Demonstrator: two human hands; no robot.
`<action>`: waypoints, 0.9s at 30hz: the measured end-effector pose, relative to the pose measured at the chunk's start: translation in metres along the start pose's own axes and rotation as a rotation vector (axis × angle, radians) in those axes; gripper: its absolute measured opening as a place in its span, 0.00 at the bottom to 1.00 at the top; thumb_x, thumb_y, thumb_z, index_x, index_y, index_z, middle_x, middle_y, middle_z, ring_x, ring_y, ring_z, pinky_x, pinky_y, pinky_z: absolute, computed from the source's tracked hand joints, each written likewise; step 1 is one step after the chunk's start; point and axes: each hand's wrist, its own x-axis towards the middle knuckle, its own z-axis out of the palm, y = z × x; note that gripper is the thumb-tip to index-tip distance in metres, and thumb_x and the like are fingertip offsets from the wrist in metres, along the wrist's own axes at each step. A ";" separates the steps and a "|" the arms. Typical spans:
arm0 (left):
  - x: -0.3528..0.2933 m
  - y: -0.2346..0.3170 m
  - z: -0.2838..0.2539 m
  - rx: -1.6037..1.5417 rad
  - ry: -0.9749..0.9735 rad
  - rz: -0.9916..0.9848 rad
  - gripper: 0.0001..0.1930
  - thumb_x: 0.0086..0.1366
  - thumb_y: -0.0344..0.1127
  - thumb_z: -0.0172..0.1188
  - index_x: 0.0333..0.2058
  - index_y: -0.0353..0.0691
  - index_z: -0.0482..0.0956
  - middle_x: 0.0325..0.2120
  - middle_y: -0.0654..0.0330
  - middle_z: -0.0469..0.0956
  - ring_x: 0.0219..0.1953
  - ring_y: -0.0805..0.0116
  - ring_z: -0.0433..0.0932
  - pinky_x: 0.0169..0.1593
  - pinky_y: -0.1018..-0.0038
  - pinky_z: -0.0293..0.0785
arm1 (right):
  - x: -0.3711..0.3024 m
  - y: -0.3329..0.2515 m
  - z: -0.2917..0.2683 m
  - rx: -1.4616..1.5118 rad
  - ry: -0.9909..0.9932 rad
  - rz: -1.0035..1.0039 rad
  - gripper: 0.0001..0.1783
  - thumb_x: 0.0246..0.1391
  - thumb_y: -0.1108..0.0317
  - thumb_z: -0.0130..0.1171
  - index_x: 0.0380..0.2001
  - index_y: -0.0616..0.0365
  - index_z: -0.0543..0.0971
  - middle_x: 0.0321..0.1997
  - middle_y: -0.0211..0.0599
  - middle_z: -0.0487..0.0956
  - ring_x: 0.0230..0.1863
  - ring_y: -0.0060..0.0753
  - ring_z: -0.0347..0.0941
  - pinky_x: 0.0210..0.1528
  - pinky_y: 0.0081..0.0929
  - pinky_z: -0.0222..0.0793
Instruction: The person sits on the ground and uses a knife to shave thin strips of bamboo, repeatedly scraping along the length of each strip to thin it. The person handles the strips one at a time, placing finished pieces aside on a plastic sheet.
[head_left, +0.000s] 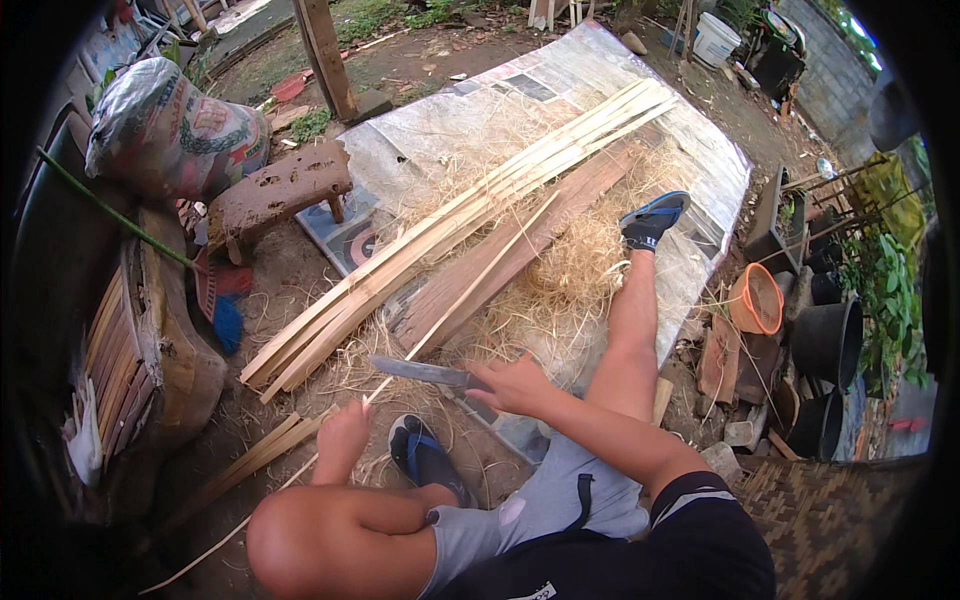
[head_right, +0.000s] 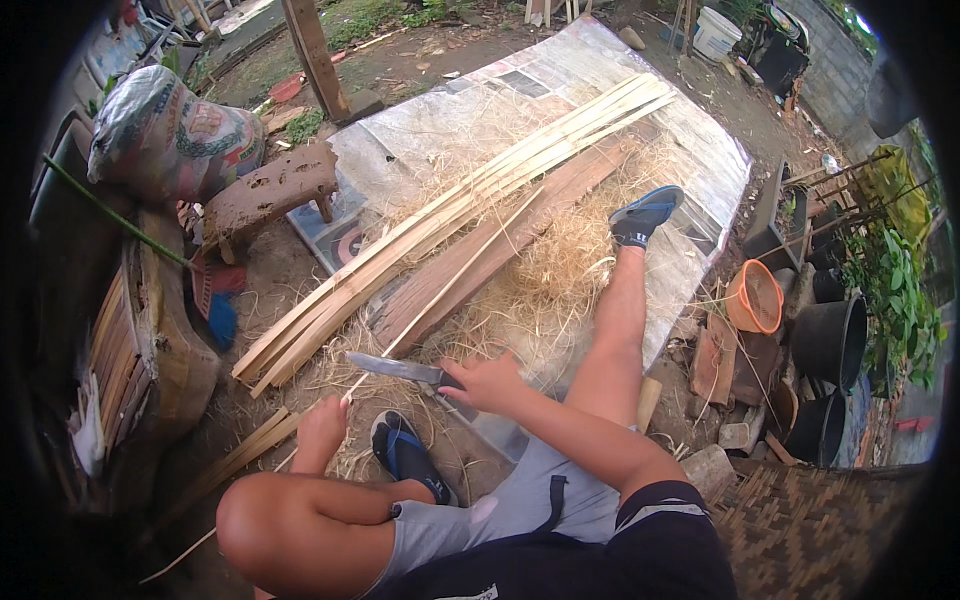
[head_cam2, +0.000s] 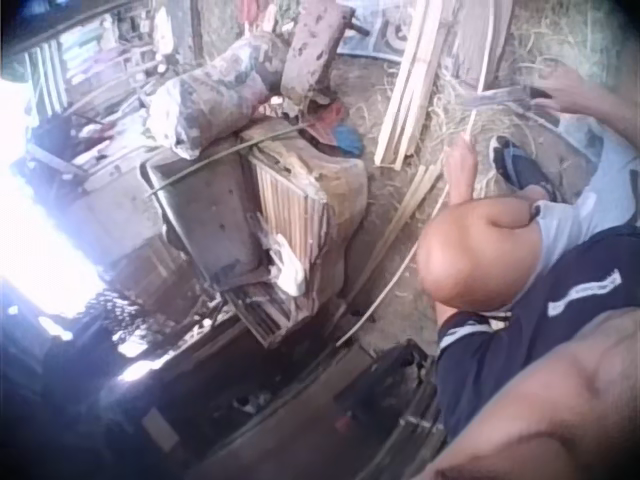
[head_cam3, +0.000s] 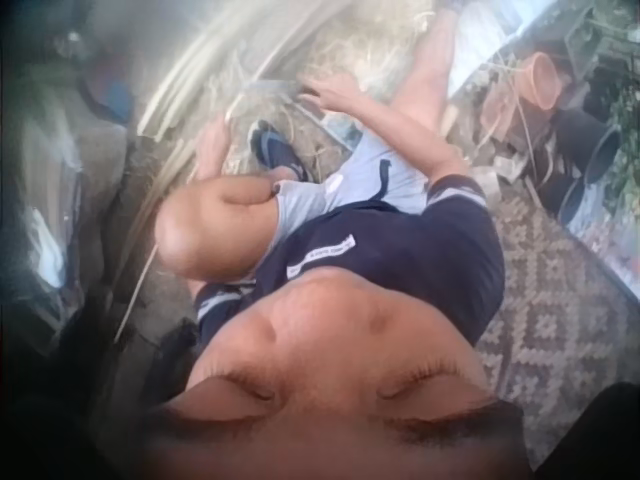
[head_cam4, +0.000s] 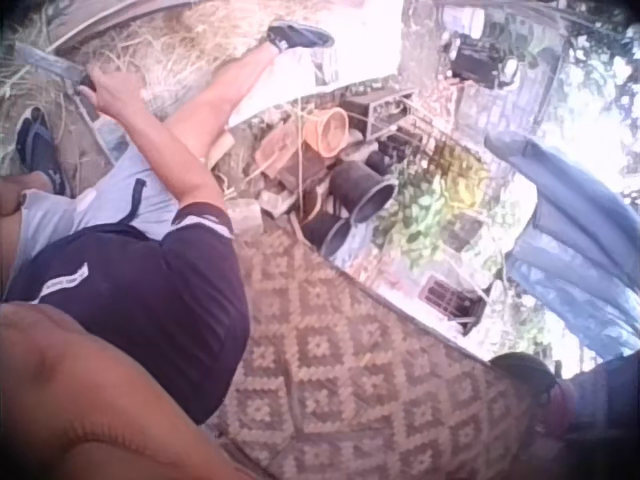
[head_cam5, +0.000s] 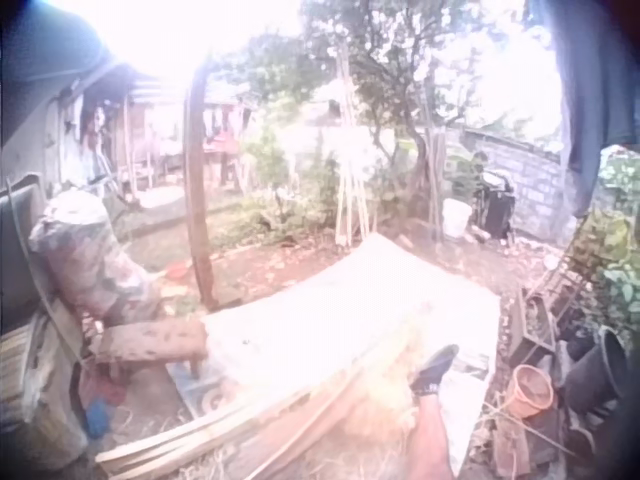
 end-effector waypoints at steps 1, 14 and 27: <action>-0.012 -0.011 -0.006 0.005 -0.015 -0.005 0.15 0.75 0.46 0.52 0.35 0.41 0.73 0.26 0.49 0.82 0.27 0.43 0.82 0.31 0.49 0.77 | 0.006 0.008 -0.008 0.020 -0.024 -0.025 0.29 0.66 0.37 0.51 0.57 0.47 0.75 0.34 0.46 0.83 0.37 0.57 0.83 0.44 0.52 0.78; -0.039 -0.036 -0.019 -0.198 -0.203 -0.101 0.23 0.77 0.49 0.47 0.32 0.36 0.78 0.26 0.42 0.80 0.32 0.39 0.80 0.37 0.47 0.74 | 0.028 -0.006 -0.007 0.180 -0.051 0.157 0.30 0.67 0.37 0.48 0.54 0.51 0.75 0.36 0.49 0.85 0.37 0.56 0.83 0.41 0.52 0.78; -0.034 -0.033 -0.028 -0.406 -0.254 -0.120 0.23 0.78 0.47 0.47 0.33 0.33 0.79 0.24 0.40 0.77 0.29 0.38 0.77 0.37 0.51 0.72 | 0.016 0.004 -0.005 0.078 0.070 0.028 0.28 0.66 0.35 0.49 0.51 0.46 0.77 0.31 0.47 0.84 0.32 0.55 0.83 0.36 0.50 0.79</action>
